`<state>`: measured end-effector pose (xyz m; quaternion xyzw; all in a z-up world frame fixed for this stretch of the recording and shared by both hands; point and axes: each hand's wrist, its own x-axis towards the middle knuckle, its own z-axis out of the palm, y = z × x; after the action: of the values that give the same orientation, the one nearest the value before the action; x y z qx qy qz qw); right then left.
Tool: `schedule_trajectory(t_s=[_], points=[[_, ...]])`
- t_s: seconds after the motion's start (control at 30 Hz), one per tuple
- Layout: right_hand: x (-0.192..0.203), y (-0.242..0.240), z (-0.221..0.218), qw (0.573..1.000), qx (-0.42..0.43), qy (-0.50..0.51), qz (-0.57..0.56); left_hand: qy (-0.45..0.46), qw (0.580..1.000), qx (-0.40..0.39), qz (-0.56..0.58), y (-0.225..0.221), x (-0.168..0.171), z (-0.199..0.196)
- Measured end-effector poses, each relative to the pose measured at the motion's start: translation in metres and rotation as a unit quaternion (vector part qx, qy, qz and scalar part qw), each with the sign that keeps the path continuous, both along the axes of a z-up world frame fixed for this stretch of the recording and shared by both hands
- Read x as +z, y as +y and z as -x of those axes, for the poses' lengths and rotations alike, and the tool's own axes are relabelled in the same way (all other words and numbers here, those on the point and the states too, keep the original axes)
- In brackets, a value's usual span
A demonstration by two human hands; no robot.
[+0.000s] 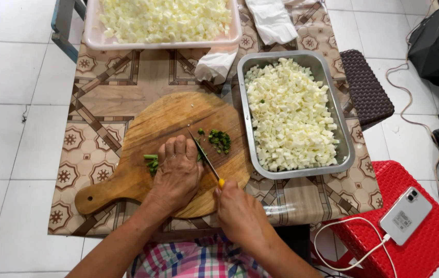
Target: Chopping green vegetables on a wooden cutting board using a knife in a food preparation area.
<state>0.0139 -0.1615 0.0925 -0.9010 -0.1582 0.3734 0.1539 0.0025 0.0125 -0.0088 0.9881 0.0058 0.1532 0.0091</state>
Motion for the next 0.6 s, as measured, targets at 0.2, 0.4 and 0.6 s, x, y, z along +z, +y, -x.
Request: schedule_trajectory(t_s=[0.2,0.4,0.6], points=[[0.007,0.000,0.001,1.000,0.015,-0.007,-0.001,0.009,1.000,0.023,-0.010,-0.001,-0.005,-0.003],[-0.013,0.018,-0.005,0.997,0.054,-0.046,0.000,-0.018,1.000,0.008,0.009,0.000,0.001,-0.002],[0.001,-0.004,0.008,0.999,0.026,-0.008,0.041,-0.032,0.999,0.028,0.021,-0.004,0.000,0.000]])
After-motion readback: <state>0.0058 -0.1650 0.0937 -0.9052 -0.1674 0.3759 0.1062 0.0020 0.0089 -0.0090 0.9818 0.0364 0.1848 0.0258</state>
